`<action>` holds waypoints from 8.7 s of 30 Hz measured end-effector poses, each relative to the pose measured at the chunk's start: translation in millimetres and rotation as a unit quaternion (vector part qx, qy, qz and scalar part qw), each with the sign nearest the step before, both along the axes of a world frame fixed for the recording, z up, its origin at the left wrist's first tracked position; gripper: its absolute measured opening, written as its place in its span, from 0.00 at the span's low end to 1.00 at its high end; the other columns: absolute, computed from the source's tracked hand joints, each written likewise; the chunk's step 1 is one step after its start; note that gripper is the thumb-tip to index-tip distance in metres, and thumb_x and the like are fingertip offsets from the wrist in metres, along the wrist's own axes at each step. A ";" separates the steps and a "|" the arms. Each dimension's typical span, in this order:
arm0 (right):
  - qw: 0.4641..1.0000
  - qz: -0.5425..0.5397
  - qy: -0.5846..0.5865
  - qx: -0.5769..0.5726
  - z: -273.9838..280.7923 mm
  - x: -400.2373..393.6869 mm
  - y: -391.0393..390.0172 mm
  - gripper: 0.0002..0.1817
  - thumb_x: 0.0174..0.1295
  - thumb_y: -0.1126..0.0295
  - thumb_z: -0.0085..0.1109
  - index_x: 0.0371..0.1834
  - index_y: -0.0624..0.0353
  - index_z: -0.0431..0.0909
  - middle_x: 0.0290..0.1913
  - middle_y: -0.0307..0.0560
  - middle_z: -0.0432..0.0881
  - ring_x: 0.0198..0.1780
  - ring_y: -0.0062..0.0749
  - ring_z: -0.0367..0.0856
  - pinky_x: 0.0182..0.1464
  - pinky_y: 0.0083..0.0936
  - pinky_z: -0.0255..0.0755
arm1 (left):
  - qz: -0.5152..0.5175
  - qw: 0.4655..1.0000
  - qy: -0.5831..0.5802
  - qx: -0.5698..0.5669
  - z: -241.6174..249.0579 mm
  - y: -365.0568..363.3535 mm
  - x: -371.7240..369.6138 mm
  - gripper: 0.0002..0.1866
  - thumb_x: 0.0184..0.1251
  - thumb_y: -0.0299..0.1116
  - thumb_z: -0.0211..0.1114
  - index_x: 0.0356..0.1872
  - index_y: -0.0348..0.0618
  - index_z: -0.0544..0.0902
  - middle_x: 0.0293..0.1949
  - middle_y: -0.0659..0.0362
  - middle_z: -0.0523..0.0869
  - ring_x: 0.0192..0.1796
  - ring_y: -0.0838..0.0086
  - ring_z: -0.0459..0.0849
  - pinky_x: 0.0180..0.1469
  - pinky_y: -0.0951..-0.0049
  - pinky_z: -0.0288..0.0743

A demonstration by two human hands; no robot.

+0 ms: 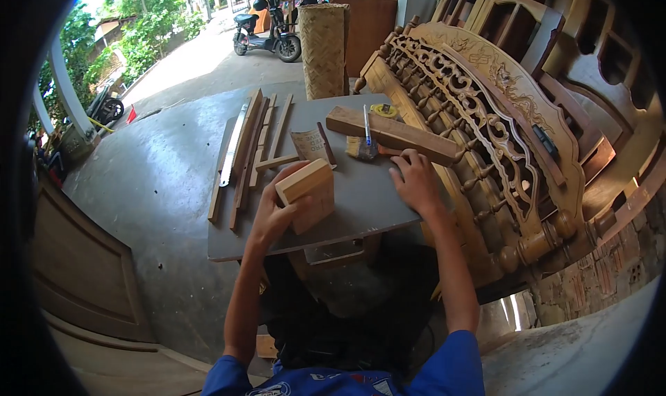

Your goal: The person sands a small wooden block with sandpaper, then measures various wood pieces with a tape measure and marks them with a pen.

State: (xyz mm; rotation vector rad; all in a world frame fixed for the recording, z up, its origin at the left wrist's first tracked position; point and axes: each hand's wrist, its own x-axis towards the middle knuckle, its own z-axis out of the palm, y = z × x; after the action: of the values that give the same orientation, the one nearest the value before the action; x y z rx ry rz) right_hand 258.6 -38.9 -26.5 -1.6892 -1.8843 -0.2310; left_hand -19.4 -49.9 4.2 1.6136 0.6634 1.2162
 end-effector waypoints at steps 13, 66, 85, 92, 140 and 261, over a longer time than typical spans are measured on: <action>0.980 -0.004 0.172 -0.103 21.1 6.9 -31.1 0.18 0.47 0.70 0.65 0.42 0.56 0.72 0.34 0.46 0.74 0.38 0.36 0.76 0.41 0.30 0.69 | -0.118 0.984 -0.068 -0.113 13.9 59.4 8.0 0.28 0.42 0.32 0.60 0.52 0.40 0.76 0.42 0.54 0.80 0.45 0.72 0.78 0.51 0.72 0.71; 0.934 0.137 0.301 0.137 100.0 -124.6 -19.5 0.09 0.50 0.76 0.63 0.36 0.63 0.81 0.32 0.46 0.84 0.35 0.23 0.82 0.39 0.17 0.74 | 0.064 0.969 0.026 0.237 -18.2 83.0 18.4 0.24 0.42 0.35 0.72 0.40 0.39 0.73 0.33 0.53 0.84 0.37 0.68 0.84 0.39 0.70 0.76; 0.890 0.151 0.389 0.184 96.2 -158.2 -14.9 0.08 0.54 0.71 0.60 0.31 0.66 0.81 0.25 0.46 0.82 0.26 0.22 0.80 0.32 0.20 0.73 | 0.062 0.982 0.019 0.179 -19.3 79.6 18.4 0.24 0.43 0.34 0.73 0.43 0.40 0.75 0.33 0.55 0.83 0.36 0.68 0.83 0.40 0.71 0.76; 0.978 0.036 0.181 0.093 127.7 -110.8 -11.6 0.10 0.53 0.70 0.56 0.23 0.67 0.78 0.19 0.56 0.78 0.23 0.45 0.80 0.29 0.32 0.73 | 0.135 0.907 0.127 0.379 -20.9 77.1 23.2 0.23 0.38 0.36 0.76 0.39 0.42 0.79 0.36 0.53 0.84 0.39 0.61 0.83 0.41 0.67 0.76; 0.782 0.291 0.498 0.236 34.3 -122.7 -28.6 0.05 0.48 0.84 0.46 0.25 0.64 0.72 0.23 0.40 0.72 0.26 0.17 0.67 0.29 0.15 0.63 | -0.028 0.899 0.226 0.375 -6.4 57.8 16.0 0.29 0.30 0.27 0.70 0.44 0.43 0.80 0.45 0.58 0.79 0.47 0.62 0.72 0.53 0.66 0.67; 0.953 0.277 0.088 0.087 137.2 -153.1 26.7 0.10 0.49 0.66 0.58 0.22 0.64 0.76 0.21 0.55 0.78 0.27 0.45 0.81 0.34 0.37 0.73 | -0.206 0.978 0.003 -0.022 -72.5 125.9 -6.6 0.22 0.68 0.47 0.47 0.55 0.44 0.62 0.47 0.58 0.70 0.48 0.72 0.71 0.44 0.69 0.72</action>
State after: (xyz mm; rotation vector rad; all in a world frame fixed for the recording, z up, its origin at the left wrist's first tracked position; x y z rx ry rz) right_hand 105.5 -12.1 110.7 -0.9778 -2.0456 -0.0178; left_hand -26.0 76.0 -68.4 1.6181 0.3302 0.8858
